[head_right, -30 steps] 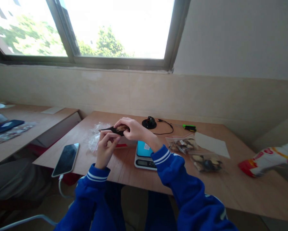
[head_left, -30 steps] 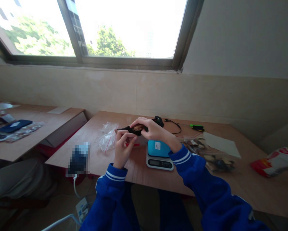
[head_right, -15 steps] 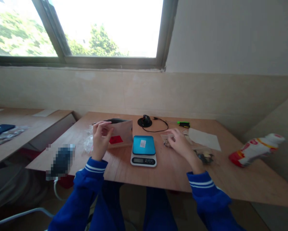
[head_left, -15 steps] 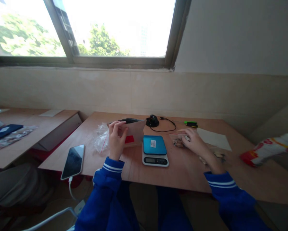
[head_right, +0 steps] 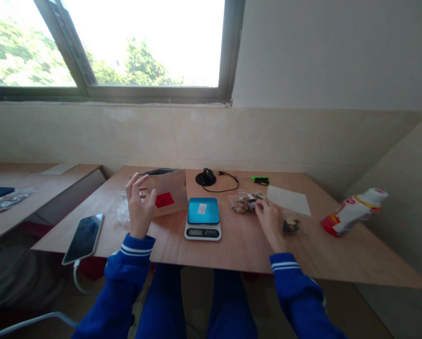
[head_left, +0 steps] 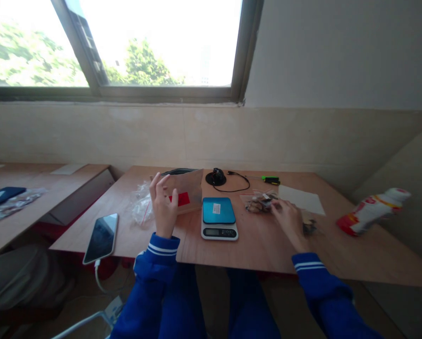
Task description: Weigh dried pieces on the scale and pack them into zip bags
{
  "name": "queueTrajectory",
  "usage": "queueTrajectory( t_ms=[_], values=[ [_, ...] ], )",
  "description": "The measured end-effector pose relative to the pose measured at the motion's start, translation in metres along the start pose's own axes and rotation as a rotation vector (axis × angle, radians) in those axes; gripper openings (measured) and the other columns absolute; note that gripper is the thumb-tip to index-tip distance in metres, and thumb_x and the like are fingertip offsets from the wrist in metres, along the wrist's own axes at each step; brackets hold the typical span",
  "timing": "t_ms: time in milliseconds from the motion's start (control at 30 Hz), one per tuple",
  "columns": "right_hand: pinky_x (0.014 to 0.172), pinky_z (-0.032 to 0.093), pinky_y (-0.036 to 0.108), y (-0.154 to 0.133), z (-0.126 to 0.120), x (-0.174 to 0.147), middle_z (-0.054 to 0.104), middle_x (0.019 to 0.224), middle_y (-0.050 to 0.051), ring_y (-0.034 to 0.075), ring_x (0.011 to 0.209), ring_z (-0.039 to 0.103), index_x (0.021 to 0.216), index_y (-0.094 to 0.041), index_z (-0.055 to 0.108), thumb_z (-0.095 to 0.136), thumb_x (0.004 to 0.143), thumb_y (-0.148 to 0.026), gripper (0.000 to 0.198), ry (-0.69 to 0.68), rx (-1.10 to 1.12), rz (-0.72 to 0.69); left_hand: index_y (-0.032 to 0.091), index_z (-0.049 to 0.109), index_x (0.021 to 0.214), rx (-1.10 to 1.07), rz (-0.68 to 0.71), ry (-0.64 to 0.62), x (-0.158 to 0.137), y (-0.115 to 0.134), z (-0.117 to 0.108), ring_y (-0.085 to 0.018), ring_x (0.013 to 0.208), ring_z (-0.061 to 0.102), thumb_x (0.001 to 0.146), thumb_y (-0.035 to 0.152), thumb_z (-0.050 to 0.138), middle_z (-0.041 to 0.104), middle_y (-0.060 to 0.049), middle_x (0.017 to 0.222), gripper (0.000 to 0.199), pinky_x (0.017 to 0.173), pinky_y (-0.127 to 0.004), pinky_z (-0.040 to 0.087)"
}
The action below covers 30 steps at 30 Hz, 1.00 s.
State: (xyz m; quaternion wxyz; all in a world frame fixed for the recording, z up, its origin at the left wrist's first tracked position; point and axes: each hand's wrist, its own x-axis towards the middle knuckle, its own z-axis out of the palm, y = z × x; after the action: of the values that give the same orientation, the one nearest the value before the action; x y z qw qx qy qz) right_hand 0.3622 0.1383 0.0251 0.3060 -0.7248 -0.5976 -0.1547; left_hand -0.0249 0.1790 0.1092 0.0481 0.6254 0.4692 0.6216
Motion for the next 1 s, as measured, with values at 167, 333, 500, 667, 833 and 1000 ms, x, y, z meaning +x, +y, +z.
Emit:
queueTrajectory(
  t_ms=[167,333,500,667,833,1000],
  values=[
    [0.075,0.048,0.039,-0.017,-0.024,0.011,0.068,0.084,0.012,0.025,0.081,0.062,0.084,-0.016,0.062,0.049,0.084,-0.040,0.027,0.211,0.272,0.170,0.023,0.053,0.122,-0.157,-0.138,-0.066,-0.035,0.027,-0.006,-0.014,0.089,0.059,0.087,0.025,0.054,0.045,-0.011,0.136,0.035,0.076,-0.032,0.052],
    [0.073,0.051,0.033,-0.097,-0.072,-0.004,0.065,0.087,0.007,0.020,0.081,0.064,0.088,-0.019,0.055,0.058,0.081,-0.043,0.026,0.392,0.742,0.251,0.023,0.054,0.120,-0.318,-0.239,-0.250,-0.076,0.051,0.015,-0.019,0.103,0.057,0.088,0.031,0.056,0.051,-0.010,0.131,0.034,0.088,-0.036,0.048],
    [0.054,0.048,0.025,-0.163,-0.079,-0.052,0.065,0.073,0.001,0.016,0.061,0.062,0.089,-0.021,0.054,0.060,0.080,-0.048,0.030,0.247,1.123,0.529,0.021,0.052,0.120,-0.600,-0.475,-0.528,-0.107,0.063,0.031,-0.019,0.098,0.059,0.084,0.044,0.059,0.060,-0.009,0.114,0.043,0.081,-0.031,0.048],
    [0.047,0.048,0.024,-0.176,-0.054,-0.081,0.067,0.068,-0.002,0.016,0.056,0.064,0.089,-0.022,0.053,0.069,0.068,-0.052,0.040,0.158,1.371,0.830,0.017,0.053,0.075,-0.712,-0.680,-0.738,-0.120,0.064,0.017,-0.007,0.050,0.043,0.084,0.060,0.049,0.047,0.003,0.060,0.045,0.045,-0.019,0.033],
    [0.052,0.051,0.025,-0.175,-0.045,-0.083,0.068,0.069,-0.002,0.017,0.060,0.066,0.086,-0.021,0.054,0.073,0.065,-0.049,0.040,0.152,1.390,0.886,0.018,0.050,0.077,-0.656,-0.619,-0.880,-0.122,0.063,0.002,-0.005,0.048,0.040,0.083,0.055,0.053,0.045,0.005,0.060,0.038,0.044,-0.018,0.029],
    [0.085,0.052,0.039,-0.177,-0.038,-0.087,0.066,0.108,0.010,0.023,0.100,0.064,0.104,-0.021,0.052,0.060,0.080,-0.048,0.037,0.149,1.220,0.704,0.020,0.041,0.074,-0.708,-0.675,-0.873,-0.123,0.070,0.003,-0.006,0.041,0.039,0.086,0.052,0.051,0.043,0.007,0.052,0.035,0.041,-0.018,0.030]
  ],
)
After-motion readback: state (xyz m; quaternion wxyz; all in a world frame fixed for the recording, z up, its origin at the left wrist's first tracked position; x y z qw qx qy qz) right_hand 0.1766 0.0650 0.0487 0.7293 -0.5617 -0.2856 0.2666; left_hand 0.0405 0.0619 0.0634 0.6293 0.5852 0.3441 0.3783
